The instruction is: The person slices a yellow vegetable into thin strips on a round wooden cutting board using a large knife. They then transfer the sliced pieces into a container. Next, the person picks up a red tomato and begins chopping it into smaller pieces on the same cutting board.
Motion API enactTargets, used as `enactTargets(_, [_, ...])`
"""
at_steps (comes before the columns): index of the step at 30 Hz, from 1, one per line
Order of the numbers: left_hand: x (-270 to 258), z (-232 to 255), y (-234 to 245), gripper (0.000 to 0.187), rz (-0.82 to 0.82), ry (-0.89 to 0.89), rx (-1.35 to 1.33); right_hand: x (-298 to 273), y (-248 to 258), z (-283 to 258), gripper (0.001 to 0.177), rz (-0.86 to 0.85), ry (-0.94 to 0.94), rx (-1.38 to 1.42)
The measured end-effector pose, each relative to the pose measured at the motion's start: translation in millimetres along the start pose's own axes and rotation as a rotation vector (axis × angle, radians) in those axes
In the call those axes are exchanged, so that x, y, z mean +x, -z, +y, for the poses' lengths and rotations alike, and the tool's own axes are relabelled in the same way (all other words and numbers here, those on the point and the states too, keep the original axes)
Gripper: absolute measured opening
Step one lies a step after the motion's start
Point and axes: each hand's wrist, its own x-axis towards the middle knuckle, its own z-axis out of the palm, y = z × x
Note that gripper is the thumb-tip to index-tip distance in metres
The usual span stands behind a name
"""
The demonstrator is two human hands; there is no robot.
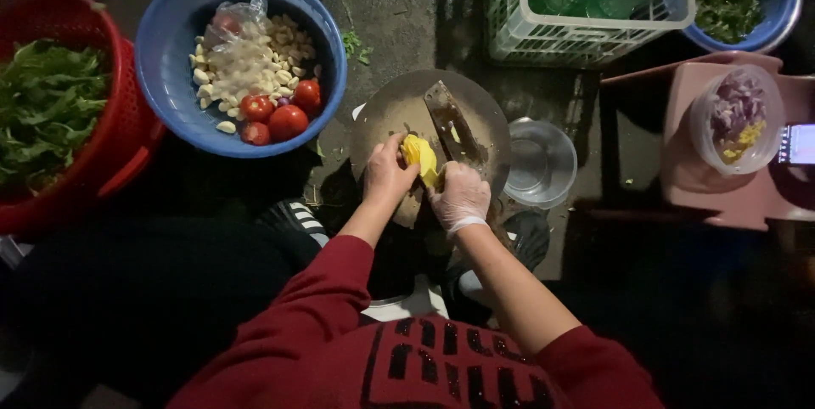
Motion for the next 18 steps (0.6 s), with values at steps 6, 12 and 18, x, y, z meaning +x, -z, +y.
enactTargets(6, [1.9, -4.5, -3.0, 0.05, 0.007, -0.025, -0.006, -15.2, 29.6, -11.7, 0.015, -0.249, -0.203, 0.209])
enactTargets(12, [2.5, -6.8, -2.9, 0.047, -0.006, -0.005, 0.003, -3.0, 6.5, 28.9, 0.024, -0.218, -0.156, 0.351])
enactTargets(18, [0.6, -2.7, 0.3, 0.05, 0.004, -0.013, -0.002, 20.7, -7.3, 1.8, 0.052, 0.01, -0.142, 1.144])
